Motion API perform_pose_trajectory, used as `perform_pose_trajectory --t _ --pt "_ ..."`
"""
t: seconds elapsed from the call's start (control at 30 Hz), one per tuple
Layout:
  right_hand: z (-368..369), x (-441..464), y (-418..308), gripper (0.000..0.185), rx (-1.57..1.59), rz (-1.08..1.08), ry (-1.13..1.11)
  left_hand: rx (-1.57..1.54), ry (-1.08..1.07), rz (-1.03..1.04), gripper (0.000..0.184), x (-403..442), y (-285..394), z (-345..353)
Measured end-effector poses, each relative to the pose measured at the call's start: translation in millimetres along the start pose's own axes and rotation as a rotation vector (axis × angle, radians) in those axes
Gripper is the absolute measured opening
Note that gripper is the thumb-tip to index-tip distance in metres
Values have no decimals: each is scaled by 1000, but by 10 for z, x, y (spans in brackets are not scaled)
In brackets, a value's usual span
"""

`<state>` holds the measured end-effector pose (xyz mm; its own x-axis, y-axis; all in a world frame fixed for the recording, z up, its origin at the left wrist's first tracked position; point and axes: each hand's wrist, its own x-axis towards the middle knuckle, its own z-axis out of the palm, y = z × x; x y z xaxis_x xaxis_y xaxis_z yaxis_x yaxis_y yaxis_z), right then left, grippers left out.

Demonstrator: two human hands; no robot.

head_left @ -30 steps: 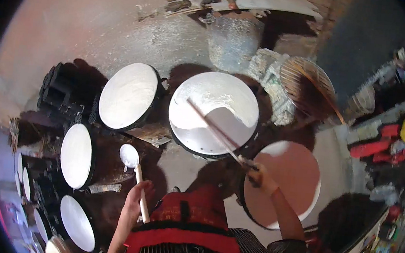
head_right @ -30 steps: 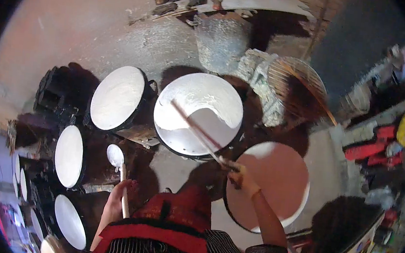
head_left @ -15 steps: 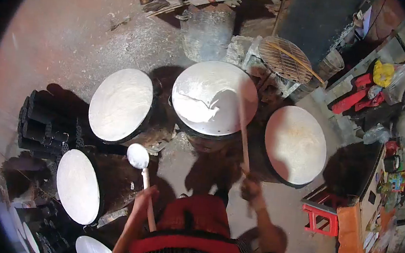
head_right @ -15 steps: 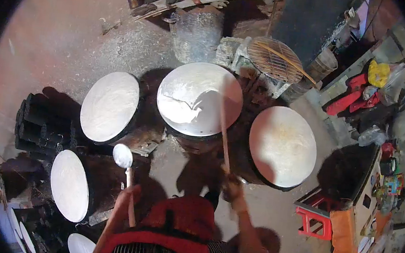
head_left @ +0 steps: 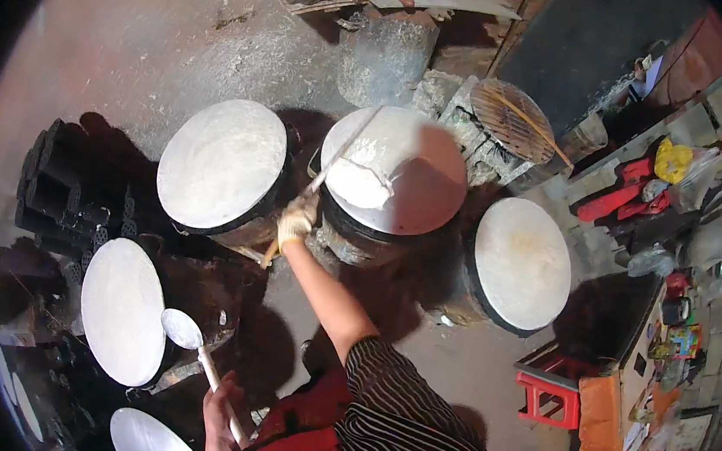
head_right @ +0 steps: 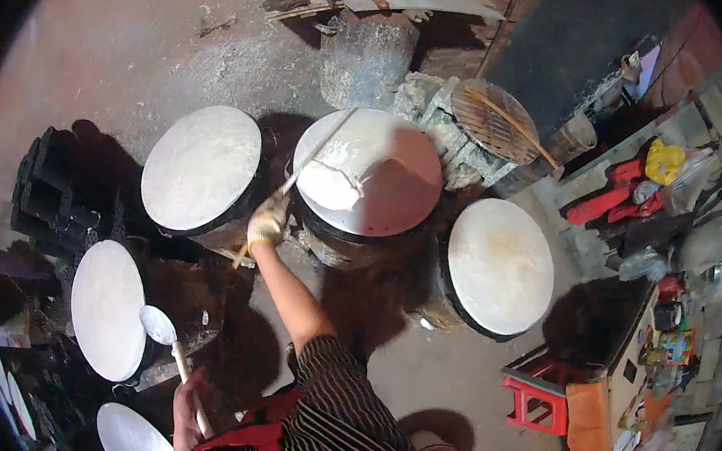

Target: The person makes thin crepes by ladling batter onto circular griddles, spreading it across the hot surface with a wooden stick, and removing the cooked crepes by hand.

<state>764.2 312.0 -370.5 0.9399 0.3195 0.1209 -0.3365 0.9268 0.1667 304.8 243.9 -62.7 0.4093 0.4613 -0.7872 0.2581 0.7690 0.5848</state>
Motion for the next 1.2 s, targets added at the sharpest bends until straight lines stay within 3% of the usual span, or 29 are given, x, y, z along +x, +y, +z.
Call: perform_pose_trajectory --t 0.1,0.27,0.33,0.4,0.43,0.6,0.67,0.7,0.73,0.8,0.9,0.93,1.0,1.07,1.17,1.2 --pt "553 -827 -284 23 -846 -214 366 67 -112 55 41 34 58 85" --pt "2235 -1770 -1030 23 -1346 -4 734 181 -240 94 39 243 9 279" --pt "2510 -1874 -1576 28 -914 186 658 207 -326 112 38 394 -89 236" --pt "2301 -1807 -2117 40 -783 355 557 173 -309 68 39 252 -66 425" --pt "2303 -1724 -2222 39 -752 320 448 197 -320 67 39 238 -78 462" --pt "2165 -1467 -1781 25 -1174 303 437 319 -356 139 44 148 -172 830" --pt "2580 -1703 -1960 27 -1223 589 493 350 -377 165 44 235 -243 899" --pt "2514 -1798 -2283 28 -1236 634 462 332 -370 163 44 229 -280 957" --pt "2505 -1851 -2512 27 -1121 502 397 315 -365 161 45 220 -307 1028" --pt "2091 -1666 -3633 21 -740 736 605 266 -342 65 37 50 -313 1317" --pt "2752 -1557 -3582 19 -884 566 538 267 -352 48 33 17 -426 1574" --pt "2739 -1542 -3478 23 -788 509 555 273 -359 64 33 39 -480 1662" --pt "2595 -1630 -3387 21 -846 624 309 285 -371 86 32 33 -553 1860" --pt "2975 -1752 -3346 23 -1381 657 296 304 -366 82 32 50 -603 2004" --pt "2090 -1698 -4443 29 -641 878 605 294 -355 66 30 98 -692 2205" --pt "2070 -1664 -4584 33 -655 783 735 274 -356 74 29 82 -736 2258"
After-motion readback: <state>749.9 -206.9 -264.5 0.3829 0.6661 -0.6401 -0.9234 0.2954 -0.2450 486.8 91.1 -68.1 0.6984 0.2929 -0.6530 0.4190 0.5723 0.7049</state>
